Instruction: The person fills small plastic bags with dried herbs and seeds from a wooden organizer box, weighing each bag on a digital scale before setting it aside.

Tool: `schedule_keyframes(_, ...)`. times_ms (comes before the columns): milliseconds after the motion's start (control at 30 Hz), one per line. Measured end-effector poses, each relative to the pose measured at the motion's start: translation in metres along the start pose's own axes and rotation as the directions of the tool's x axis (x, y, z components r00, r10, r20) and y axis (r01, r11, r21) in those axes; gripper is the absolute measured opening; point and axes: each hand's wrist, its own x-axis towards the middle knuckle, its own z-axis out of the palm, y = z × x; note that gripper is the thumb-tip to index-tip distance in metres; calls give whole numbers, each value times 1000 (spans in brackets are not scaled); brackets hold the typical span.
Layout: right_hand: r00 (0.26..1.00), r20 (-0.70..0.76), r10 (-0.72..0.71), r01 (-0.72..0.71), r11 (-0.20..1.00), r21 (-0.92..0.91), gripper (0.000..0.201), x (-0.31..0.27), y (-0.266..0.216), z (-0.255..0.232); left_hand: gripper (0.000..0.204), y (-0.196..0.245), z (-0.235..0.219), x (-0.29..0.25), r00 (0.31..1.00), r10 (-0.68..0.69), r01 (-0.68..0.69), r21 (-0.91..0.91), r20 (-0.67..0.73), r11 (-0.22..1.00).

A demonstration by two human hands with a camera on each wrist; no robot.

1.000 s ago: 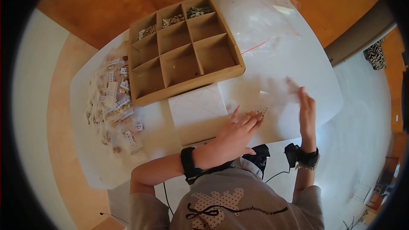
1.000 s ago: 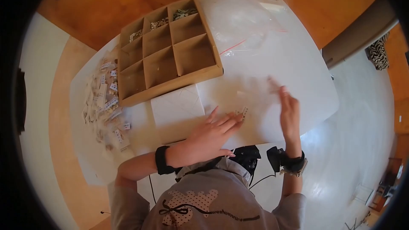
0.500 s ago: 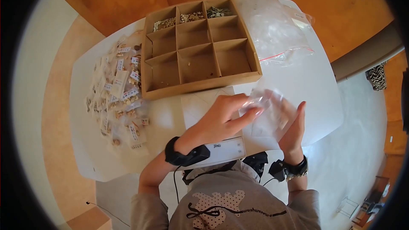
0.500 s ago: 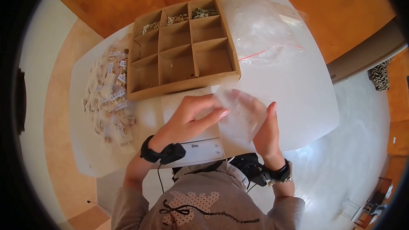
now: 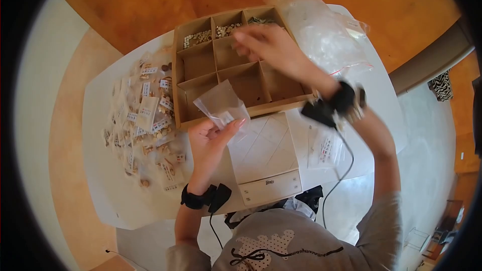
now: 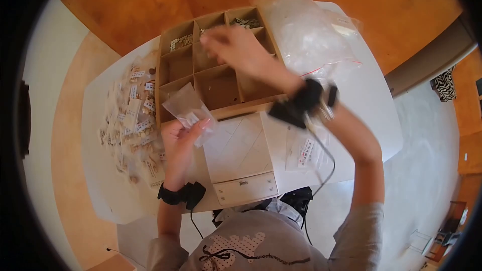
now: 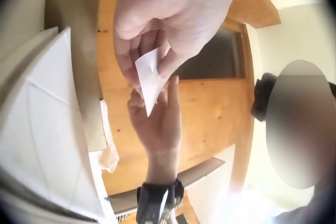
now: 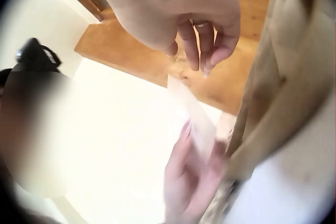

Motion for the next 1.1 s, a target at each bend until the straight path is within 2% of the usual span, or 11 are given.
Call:
schedule_keyframes(33,997,24,-76,80,968,-238,35,37,15,-5,17,-1,-2,0,1000,-14,14,-6,9,1000)
schedule_keyframes(100,974,120,-193,226,769,-598,35,103,41,-6,17,-2,-9,3,999,-36,36,-14,16,999)
schedule_keyframes(167,977,161,-136,211,666,-716,34,150,65,1,17,-6,-12,5,998,-53,54,-35,46,998)
schedule_keyframes(267,955,251,157,76,691,-719,31,165,77,16,17,-8,-13,7,995,-93,95,-64,46,993)
schedule_keyframes(367,943,333,-7,295,480,-826,33,171,83,36,18,-4,-13,8,994,-101,104,-109,33,989)
schedule_keyframes(500,935,233,266,-22,702,-712,29,159,60,27,19,4,-15,7,993,-114,117,-97,37,988)
schedule_keyframes(633,939,288,189,-33,882,-471,26,164,70,6,19,-1,-18,9,991,-129,132,-103,33,986)
schedule_keyframes(833,933,302,197,-111,954,-279,23,146,67,-15,17,-5,-22,10,988,-143,145,-29,55,989)
schedule_keyframes(933,882,434,183,-183,982,-42,28,135,47,-21,14,-7,-24,10,986,-157,156,30,47,987)
schedule_keyframes(1000,853,497,159,-198,980,26,32,107,7,-16,11,3,-19,9,986,-157,156,24,52,987)
schedule_keyframes(1100,739,664,112,-202,978,59,26,67,-32,-7,10,6,-17,9,979,-185,187,-9,88,982)
